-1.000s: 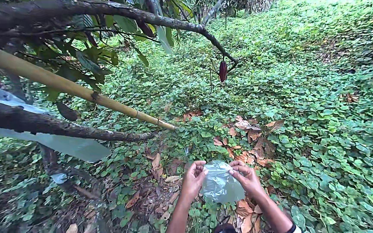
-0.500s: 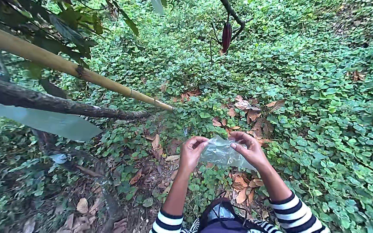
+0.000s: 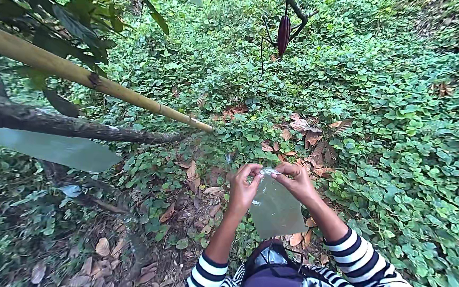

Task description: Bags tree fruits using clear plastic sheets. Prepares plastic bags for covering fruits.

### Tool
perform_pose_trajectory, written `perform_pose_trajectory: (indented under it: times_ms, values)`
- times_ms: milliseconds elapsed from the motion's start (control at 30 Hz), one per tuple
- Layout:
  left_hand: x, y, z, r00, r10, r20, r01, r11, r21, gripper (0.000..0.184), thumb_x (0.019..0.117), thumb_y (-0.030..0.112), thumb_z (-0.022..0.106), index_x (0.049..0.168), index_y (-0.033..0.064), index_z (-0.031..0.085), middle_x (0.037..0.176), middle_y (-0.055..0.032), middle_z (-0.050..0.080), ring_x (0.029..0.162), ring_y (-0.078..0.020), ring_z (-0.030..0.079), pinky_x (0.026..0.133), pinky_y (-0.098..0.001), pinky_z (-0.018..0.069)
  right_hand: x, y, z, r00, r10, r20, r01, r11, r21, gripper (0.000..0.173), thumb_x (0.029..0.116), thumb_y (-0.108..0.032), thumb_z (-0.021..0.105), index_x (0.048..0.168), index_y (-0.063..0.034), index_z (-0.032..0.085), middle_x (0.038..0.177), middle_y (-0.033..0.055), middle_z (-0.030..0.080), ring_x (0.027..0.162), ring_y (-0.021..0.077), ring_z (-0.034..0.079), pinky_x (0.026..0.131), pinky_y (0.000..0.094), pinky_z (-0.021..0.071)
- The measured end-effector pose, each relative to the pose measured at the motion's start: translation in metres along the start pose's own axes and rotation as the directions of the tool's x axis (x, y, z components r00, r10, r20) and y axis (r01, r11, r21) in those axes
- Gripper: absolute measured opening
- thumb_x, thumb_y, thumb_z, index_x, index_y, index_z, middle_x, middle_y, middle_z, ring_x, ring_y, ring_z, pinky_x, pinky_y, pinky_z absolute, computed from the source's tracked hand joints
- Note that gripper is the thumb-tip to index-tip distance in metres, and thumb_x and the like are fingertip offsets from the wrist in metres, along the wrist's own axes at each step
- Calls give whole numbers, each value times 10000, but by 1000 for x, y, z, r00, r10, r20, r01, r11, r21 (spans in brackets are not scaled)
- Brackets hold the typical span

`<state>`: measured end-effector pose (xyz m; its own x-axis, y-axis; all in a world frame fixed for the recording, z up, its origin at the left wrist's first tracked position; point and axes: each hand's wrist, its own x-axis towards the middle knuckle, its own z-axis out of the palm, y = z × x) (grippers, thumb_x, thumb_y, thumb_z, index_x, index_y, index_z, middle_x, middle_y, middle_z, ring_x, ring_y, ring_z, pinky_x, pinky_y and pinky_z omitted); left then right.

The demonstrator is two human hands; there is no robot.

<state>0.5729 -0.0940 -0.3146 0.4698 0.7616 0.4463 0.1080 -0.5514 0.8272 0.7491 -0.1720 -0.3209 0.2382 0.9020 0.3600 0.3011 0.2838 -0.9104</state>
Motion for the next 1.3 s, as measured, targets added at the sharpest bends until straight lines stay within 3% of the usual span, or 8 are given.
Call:
perform_pose_trajectory:
  times_ms: [200, 533, 700, 900, 1033, 1133, 1200, 1300]
  values:
    - [1, -1, 3, 998, 48, -28, -47, 998, 40, 68, 909, 81, 735, 945, 27, 755, 965, -51, 733, 924, -98, 686, 890, -287, 555, 5, -6, 4, 984, 168, -61, -126, 897, 424, 141, 833, 48, 742, 848, -70, 665, 842, 12, 716, 744, 69, 667, 728, 241, 574]
    - [1, 0, 7, 998, 62, -3, -62, 998, -27, 68, 919, 83, 732, 948, 31, 764, 982, -50, 727, 949, -85, 683, 902, -257, 560, 6, -8, 3, 983, 182, -16, -162, 908, 387, 261, 829, 27, 769, 1061, -33, 664, 779, -1, 688, 694, 62, 645, 709, 230, 559]
    - [0, 1, 7, 998, 56, -25, -58, 996, -75, 72, 934, 66, 709, 967, 18, 753, 984, -51, 719, 948, -87, 677, 901, -271, 559, 5, -8, 1, 982, 187, 17, -182, 920, 347, 281, 882, 44, 699, 1162, 15, 691, 925, 37, 734, 808, 69, 684, 800, 236, 580]
    - [0, 3, 1, 1000, -2, -12, 2, 1000, -22, 215, 951, 179, 708, 1106, 34, 739, 1125, -75, 700, 1088, -166, 639, 976, -360, 515, 5, -9, 1, 980, 188, -66, -159, 938, 307, 129, 946, 23, 636, 997, -5, 751, 858, 15, 748, 797, 47, 690, 792, 232, 580]
    - [5, 3, -3, 984, -120, 130, 112, 991, 69, 338, 1016, 288, 601, 1220, 48, 724, 1306, -115, 639, 1243, -283, 547, 1063, -497, 420, 4, -10, 1, 983, 176, -54, -153, 944, 291, 167, 969, 14, 599, 1053, -5, 742, 891, 10, 750, 825, 42, 691, 821, 231, 577]
    - [5, -3, -2, 967, -176, 183, 197, 975, -102, 171, 978, 167, 643, 995, 25, 739, 1152, -72, 685, 1140, -160, 611, 1004, -379, 487, 3, -7, 0, 989, 142, -42, -126, 955, 269, 180, 972, 2, 605, 1088, 0, 743, 927, 20, 756, 851, 47, 695, 830, 240, 580]
    - [5, 2, -1, 945, -273, 182, 320, 885, -338, 8, 939, 25, 668, 941, 20, 673, 971, -22, 680, 952, -79, 642, 889, -276, 536, 3, -5, 1, 988, 141, -68, -117, 955, 271, 162, 954, 7, 635, 1069, -6, 748, 903, 20, 752, 824, 52, 693, 806, 239, 582]
    - [7, 10, 1, 882, -419, 217, 459, 657, -597, 150, 915, -100, 625, 887, 47, 620, 796, 5, 662, 753, -56, 637, 753, -230, 555, 4, -4, 3, 982, 136, -129, -100, 961, 258, 96, 924, -1, 669, 990, -21, 735, 846, 12, 739, 773, 62, 688, 761, 246, 582]
